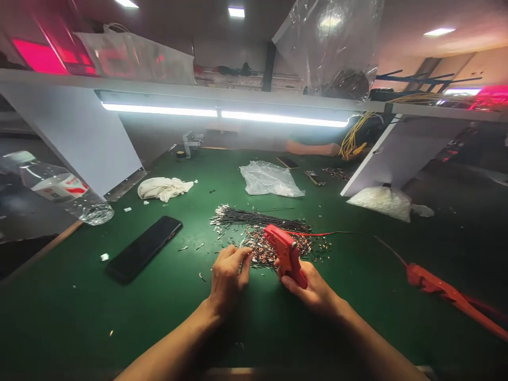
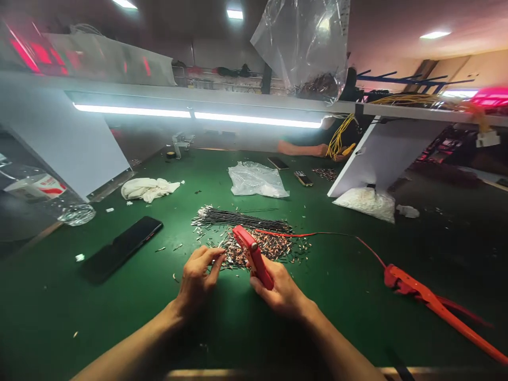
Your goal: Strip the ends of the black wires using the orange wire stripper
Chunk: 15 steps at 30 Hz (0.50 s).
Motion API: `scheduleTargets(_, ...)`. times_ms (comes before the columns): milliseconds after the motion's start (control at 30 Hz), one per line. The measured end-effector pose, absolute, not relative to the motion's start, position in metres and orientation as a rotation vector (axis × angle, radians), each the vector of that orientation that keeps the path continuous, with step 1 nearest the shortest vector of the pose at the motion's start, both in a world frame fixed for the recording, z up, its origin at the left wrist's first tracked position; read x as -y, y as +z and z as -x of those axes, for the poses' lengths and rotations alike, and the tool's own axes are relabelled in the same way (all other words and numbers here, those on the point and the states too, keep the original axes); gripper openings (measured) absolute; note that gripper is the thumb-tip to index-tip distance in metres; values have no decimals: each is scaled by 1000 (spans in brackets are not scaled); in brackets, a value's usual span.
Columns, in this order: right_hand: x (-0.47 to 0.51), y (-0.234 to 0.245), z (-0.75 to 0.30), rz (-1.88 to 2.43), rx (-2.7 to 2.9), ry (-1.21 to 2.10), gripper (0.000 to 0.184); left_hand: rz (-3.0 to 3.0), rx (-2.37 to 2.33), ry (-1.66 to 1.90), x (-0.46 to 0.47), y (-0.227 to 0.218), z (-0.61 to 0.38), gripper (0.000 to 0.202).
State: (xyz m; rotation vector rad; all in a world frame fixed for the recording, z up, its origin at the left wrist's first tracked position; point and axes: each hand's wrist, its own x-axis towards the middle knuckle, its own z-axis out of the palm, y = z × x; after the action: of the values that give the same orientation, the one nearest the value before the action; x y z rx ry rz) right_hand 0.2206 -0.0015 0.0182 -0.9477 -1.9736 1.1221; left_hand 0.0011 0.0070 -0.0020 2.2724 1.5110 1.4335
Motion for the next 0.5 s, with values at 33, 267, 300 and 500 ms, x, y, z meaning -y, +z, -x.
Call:
scheduleTargets(33,2,18,-220,953,1977,1108,21,-2254,-1499,1434,-7,-1,-1,14)
scheduleTargets(267,1,15,-222,1013,1998,962,14,-2062,-1403,1474,-11,5,0,13)
scheduleTargets(300,1,15,-223,1021,1997,945,14,-2018,-1404,1471,-12,5,0,13)
scheduleTargets(500,-6,24,-226,1047,1972,936,10,-1667,-1400,1347,-17,4,0,13)
